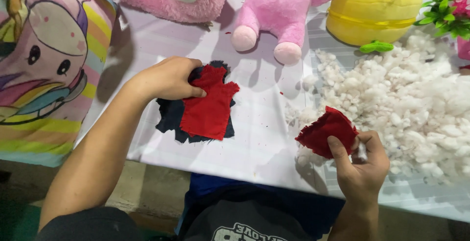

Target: Stuffing small red fabric pieces with white cotton stuffing material on a workspace.

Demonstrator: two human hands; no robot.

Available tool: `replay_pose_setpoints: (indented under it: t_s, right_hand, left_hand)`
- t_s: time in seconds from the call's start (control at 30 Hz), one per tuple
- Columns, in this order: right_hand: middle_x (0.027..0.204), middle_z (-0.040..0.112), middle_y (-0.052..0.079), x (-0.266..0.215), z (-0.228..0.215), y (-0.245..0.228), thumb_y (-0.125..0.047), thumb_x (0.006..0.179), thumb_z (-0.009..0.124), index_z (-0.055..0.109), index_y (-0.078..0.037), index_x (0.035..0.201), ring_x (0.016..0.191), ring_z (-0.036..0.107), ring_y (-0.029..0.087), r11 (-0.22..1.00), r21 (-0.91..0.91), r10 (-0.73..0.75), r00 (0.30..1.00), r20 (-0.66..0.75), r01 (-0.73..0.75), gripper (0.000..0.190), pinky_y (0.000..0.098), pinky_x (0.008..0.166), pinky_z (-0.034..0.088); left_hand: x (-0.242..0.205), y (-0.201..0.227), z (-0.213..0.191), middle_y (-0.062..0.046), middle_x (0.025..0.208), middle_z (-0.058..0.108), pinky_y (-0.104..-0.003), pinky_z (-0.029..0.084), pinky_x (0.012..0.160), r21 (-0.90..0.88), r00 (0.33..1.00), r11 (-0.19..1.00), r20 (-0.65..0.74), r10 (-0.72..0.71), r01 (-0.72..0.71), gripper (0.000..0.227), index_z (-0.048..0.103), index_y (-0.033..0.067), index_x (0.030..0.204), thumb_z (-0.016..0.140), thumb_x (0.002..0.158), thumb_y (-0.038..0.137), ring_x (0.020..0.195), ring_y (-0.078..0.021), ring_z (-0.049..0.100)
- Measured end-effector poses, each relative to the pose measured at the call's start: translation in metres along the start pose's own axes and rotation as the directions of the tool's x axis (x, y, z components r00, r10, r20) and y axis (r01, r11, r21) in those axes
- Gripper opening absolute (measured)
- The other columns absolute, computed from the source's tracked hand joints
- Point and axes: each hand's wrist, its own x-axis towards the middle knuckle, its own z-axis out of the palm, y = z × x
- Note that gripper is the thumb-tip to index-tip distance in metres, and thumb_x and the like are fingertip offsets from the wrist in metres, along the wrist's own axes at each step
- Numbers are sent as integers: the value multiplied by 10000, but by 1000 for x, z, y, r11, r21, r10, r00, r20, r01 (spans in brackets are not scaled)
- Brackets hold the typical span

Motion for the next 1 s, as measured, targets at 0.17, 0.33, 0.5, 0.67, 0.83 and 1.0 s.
replay_pose_setpoints:
  t_s: [0.17, 0.33, 0.5, 0.67, 0.83, 1.0]
  right_hand:
    - [811, 426, -12, 1, 3, -4, -154, 957, 766, 489, -81, 880, 748, 444, 109, 1000, 19, -5, 1000, 25, 5, 297, 191, 531, 406]
    - [793, 422, -18, 2, 6, -10, -179, 944, 771, 495, -89, 872, 736, 425, 96, 999, 24, 23, 999, 22, -24, 299, 178, 530, 377]
    - [807, 416, -16, 1, 8, -10, -148, 946, 771, 486, -83, 865, 741, 435, 102, 999, 45, -21, 999, 29, 20, 303, 183, 528, 402]
    - [821, 416, -15, 0, 7, -7, -135, 949, 769, 498, -76, 879, 772, 450, 109, 997, 69, -20, 1000, 18, 19, 286, 184, 574, 448]
    - [789, 427, -17, 10, -9, -19, -154, 942, 790, 502, -83, 872, 745, 446, 107, 997, 66, -25, 998, -65, 30, 304, 187, 582, 406]
    - [766, 722, 124, 26, -49, -73, -343, 985, 683, 660, -117, 957, 680, 667, 261, 652, -691, 521, 847, 110, -311, 229, 387, 663, 459]
  left_hand:
    - [1, -16, 0, -79, 838, 617, -410, 415, 692, -14, 999, 999, -14, 48, -48, 324, 499, 87, 944, 703, 900, 335, 784, -277, 558]
    - [-8, -17, -9, -97, 903, 670, -414, 426, 705, 18, 996, 998, 66, 51, -53, 227, 494, 108, 1008, 608, 957, 298, 813, -291, 590]
    - [-27, -24, -29, -68, 896, 671, -393, 431, 710, 69, 995, 998, 97, 6, -13, 158, 563, 126, 1010, 621, 941, 255, 789, -257, 585]
    - [-16, -39, -17, -182, 1191, 649, -523, 485, 895, 201, 988, 978, -150, -22, 53, 487, 547, 136, 1330, 650, 863, 233, 1110, -405, 584]
    - [-8, 4, 9, -206, 1279, 582, -528, 449, 966, 320, 653, 862, -562, 507, -394, 510, 574, 15, 1313, 719, 861, 204, 1156, -429, 530]
    - [-25, 84, 10, -62, 1243, 705, -408, 505, 895, -9, 826, 831, 105, 554, -557, 485, 568, 178, 1377, 621, 936, 375, 1124, -245, 664]
